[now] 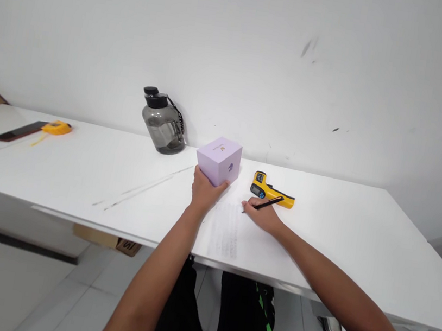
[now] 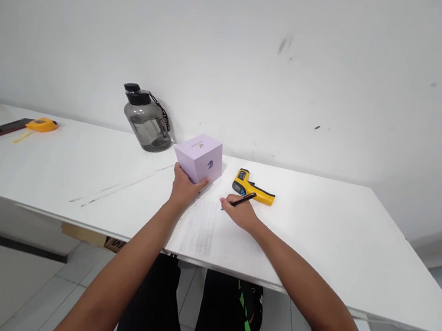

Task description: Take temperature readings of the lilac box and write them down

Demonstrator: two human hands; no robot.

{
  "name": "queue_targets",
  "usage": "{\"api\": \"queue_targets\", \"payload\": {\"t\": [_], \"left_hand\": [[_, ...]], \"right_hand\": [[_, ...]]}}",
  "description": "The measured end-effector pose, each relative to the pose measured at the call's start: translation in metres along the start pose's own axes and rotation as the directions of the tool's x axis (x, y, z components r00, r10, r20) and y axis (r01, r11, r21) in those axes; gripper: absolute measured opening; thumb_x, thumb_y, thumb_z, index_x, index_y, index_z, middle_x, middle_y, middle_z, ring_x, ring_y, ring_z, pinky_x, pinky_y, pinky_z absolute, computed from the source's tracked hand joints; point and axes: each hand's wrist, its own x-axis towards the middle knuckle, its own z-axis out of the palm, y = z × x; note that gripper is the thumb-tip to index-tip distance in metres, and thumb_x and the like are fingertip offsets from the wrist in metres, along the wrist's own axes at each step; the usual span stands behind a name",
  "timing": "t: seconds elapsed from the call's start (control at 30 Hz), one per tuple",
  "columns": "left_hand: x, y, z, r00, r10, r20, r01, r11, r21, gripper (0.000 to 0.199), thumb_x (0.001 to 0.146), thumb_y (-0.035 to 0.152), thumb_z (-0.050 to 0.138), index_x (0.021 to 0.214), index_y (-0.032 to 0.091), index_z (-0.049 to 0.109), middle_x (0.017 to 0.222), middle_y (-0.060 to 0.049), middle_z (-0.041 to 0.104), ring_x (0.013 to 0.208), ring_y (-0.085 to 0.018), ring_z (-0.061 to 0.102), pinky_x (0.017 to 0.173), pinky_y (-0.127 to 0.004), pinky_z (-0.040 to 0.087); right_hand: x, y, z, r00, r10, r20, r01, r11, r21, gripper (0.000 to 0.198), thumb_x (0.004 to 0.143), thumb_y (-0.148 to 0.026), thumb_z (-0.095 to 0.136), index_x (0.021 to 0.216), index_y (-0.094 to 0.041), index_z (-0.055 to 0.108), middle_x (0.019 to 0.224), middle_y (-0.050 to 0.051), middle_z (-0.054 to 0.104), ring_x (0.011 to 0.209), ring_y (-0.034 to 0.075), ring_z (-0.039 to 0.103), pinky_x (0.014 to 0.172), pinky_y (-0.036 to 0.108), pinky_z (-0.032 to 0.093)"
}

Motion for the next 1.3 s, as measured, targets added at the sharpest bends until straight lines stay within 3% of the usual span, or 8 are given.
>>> {"api": "queue_targets", "payload": {"t": [0.13, 0.8, 1.3], "left_hand": [[-0.0009, 0.0025, -0.0024, 1.000, -0.001, 0.016, 0.001, 1.000, -0.007, 0.116, 0.070, 0.051, 0.095, 0.158, 0.023, 0.025, 0.162, -0.023, 0.052, 0.147, -0.044, 0.057, 0.121, -0.060, 0.048], [-0.0036, 0.0077, -0.0044, 1.000, -0.006, 0.026, 0.005, 0.999, 0.034, 0.115, 0.072, 0.051, 0.092, 0.159, 0.024, 0.021, 0.164, -0.023, 0.051, 0.149, -0.044, 0.057, 0.122, -0.060, 0.048], [-0.0037, 0.0068, -0.0036, 0.999, -0.005, 0.040, 0.004, 1.000, 0.027, 0.117, 0.072, 0.053, 0.090, 0.160, 0.022, 0.020, 0.165, -0.024, 0.050, 0.152, -0.044, 0.054, 0.124, -0.061, 0.047]], "right_hand": [[0.0012, 0.0017, 0.0002, 0.999, 0.008, -0.043, -0.007, 1.000, 0.013, 0.046, 0.091, -0.057, 0.057, 0.060, -0.027, 0.045, 0.064, 0.001, 0.054, 0.070, 0.021, 0.053, 0.068, 0.035, 0.045], [0.0007, 0.0013, 0.0009, 1.000, -0.025, -0.001, 0.025, 1.000, 0.000, 0.045, 0.089, -0.056, 0.055, 0.059, -0.027, 0.039, 0.060, -0.002, 0.045, 0.064, 0.019, 0.046, 0.066, 0.034, 0.040], [0.0017, 0.0026, 0.0025, 0.998, -0.033, -0.046, 0.032, 0.999, -0.040, 0.041, 0.091, -0.051, 0.054, 0.060, -0.026, 0.047, 0.062, 0.001, 0.054, 0.067, 0.020, 0.054, 0.069, 0.035, 0.044]]}}
